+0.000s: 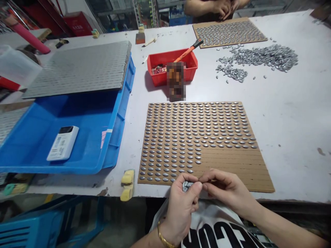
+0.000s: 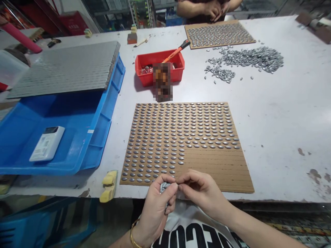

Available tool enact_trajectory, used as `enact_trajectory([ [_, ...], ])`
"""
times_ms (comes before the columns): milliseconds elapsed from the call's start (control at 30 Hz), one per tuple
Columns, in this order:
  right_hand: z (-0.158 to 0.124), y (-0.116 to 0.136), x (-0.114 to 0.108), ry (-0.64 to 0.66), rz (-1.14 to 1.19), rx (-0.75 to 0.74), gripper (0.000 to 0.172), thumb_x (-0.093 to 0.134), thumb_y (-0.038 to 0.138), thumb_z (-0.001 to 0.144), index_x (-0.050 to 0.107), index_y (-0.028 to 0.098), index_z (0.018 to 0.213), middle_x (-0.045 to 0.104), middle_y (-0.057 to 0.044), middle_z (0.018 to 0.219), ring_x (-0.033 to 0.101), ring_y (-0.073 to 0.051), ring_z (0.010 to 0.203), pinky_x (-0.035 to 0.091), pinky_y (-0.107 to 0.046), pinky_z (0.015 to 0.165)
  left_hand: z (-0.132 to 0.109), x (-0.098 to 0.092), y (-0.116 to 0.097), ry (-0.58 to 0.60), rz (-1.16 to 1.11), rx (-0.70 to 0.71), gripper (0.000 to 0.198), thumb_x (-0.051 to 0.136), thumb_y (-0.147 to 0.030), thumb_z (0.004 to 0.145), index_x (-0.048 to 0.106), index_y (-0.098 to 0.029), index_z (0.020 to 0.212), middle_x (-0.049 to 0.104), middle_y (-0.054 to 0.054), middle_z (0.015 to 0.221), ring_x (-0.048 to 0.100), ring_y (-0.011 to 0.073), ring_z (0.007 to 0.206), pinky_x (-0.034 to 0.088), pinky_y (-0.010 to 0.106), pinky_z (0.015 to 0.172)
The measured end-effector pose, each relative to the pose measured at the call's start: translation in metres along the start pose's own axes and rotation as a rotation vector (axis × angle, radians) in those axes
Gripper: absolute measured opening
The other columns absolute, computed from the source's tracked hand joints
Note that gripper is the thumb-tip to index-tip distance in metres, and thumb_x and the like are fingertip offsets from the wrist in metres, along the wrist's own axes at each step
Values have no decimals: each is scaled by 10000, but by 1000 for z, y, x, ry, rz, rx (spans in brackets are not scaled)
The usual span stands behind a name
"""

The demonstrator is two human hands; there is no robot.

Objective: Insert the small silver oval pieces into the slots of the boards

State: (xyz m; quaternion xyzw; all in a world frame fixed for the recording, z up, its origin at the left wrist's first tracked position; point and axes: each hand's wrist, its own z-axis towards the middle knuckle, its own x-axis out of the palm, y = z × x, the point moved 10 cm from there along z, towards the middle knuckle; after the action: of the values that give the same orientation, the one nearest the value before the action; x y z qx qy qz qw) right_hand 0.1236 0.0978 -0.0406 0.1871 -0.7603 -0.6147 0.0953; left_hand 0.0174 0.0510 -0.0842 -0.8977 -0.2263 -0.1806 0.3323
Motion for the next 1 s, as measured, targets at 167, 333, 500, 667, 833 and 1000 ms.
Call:
enact_trajectory([
  [167, 0, 23, -12, -124, -608, -443, 214, 476, 146, 924, 648, 200, 1039, 658, -85, 938, 621, -160, 816, 517, -258, 679, -2, -9, -15, -56, -184, 31, 287, 530, -373, 846, 542, -163, 1041, 566, 4, 707, 412, 62, 469, 201, 171, 373],
  [333, 4, 10, 0, -80, -932, -546, 292, 438, 99, 910, 633, 179, 1111, 645, -100, 952, 604, -175, 801, 514, -268, 658, -4, -9, -16, -40, -127, 42, 171, 524, -296, 857, 495, -205, 999, 584, -3, 711, 432, 66, 477, 203, 157, 379],
  [500, 6, 6, 9, -14, -1031, -540, 247, 454, 129, 917, 633, 154, 1087, 625, -114, 940, 583, -206, 852, 521, -302, 703, -5, -4, -8, 1, -75, -5, 212, 572, -390, 870, 458, -213, 904, 575, -18, 714, 410, 44, 485, 188, 144, 386],
  [667, 9, 14, 3, -38, -963, -504, 247, 457, 106, 899, 641, 174, 1048, 626, -108, 956, 596, -191, 828, 523, -284, 680, -4, -4, -2, 16, -73, -45, 260, 634, -404, 835, 490, -193, 886, 529, -34, 667, 364, 26, 467, 160, 147, 386],
  [833, 3, 36, 5, 44, -561, -439, 256, 467, 133, 922, 581, 201, 1140, 641, -88, 981, 629, -160, 861, 541, -262, 729, -1, -4, -1, 20, -105, -24, 257, 657, -384, 822, 517, -181, 896, 512, -38, 674, 356, 21, 474, 159, 147, 386],
  [1000, -22, 63, 21, 61, -636, -716, 308, 464, 79, 911, 574, 180, 1181, 639, -116, 1025, 617, -181, 923, 538, -298, 765, -2, 2, 4, 26, -60, -56, 280, 648, -412, 823, 494, -177, 828, 457, -61, 622, 323, 14, 444, 145, 148, 374],
])
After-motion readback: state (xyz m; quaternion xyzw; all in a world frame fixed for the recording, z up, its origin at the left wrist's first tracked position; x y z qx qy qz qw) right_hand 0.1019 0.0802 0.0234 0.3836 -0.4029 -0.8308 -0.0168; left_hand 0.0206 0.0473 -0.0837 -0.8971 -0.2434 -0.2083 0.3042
